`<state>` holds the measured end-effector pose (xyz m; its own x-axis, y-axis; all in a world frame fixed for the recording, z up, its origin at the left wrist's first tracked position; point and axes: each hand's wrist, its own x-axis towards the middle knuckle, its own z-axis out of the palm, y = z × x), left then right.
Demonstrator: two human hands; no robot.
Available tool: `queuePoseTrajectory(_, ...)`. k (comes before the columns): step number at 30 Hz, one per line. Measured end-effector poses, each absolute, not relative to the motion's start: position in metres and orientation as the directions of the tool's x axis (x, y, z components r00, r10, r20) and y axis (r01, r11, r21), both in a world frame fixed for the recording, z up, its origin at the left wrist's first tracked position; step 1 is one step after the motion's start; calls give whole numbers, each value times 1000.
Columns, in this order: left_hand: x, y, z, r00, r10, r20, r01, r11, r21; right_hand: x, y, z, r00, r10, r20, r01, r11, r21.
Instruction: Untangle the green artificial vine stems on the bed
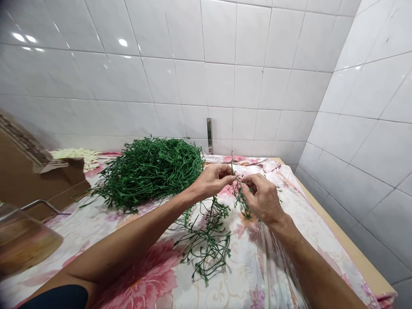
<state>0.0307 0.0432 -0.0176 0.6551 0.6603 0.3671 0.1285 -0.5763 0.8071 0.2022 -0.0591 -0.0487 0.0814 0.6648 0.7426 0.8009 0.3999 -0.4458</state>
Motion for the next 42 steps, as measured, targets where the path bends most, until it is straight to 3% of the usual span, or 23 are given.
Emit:
queuePoseTrajectory(6, 35, 36, -16, 673, 683, 284, 92, -459, 884, 206, -60, -45, 67, 579, 813, 876, 355, -325)
queuePoseTrajectory(9, 38, 34, -17, 663, 706, 249, 66, -386, 920, 206, -60, -47, 73, 585, 808, 869, 359, -339)
queuePoseTrajectory(13, 38, 35, -20, 607, 746, 273, 122, -427, 896, 207, -58, -52, 85, 627, 775, 839, 374, -395)
queuePoseTrajectory(19, 39, 37, -23, 560, 793, 240, 207, -414, 886, 207, -56, -54, 71, 631, 772, 841, 379, -387)
queuePoseTrajectory(25, 43, 31, -23, 590, 772, 236, -36, -267, 963, 204, -57, -55, 85, 634, 769, 843, 365, -394)
queuePoseTrajectory(30, 45, 29, -25, 600, 778, 184, -87, -165, 982, 204, -55, -58, 83, 610, 788, 851, 368, -375)
queuePoseTrajectory(42, 50, 27, -35, 514, 758, 402, -90, -418, 904, 197, -55, -63, 35, 533, 845, 917, 318, -239)
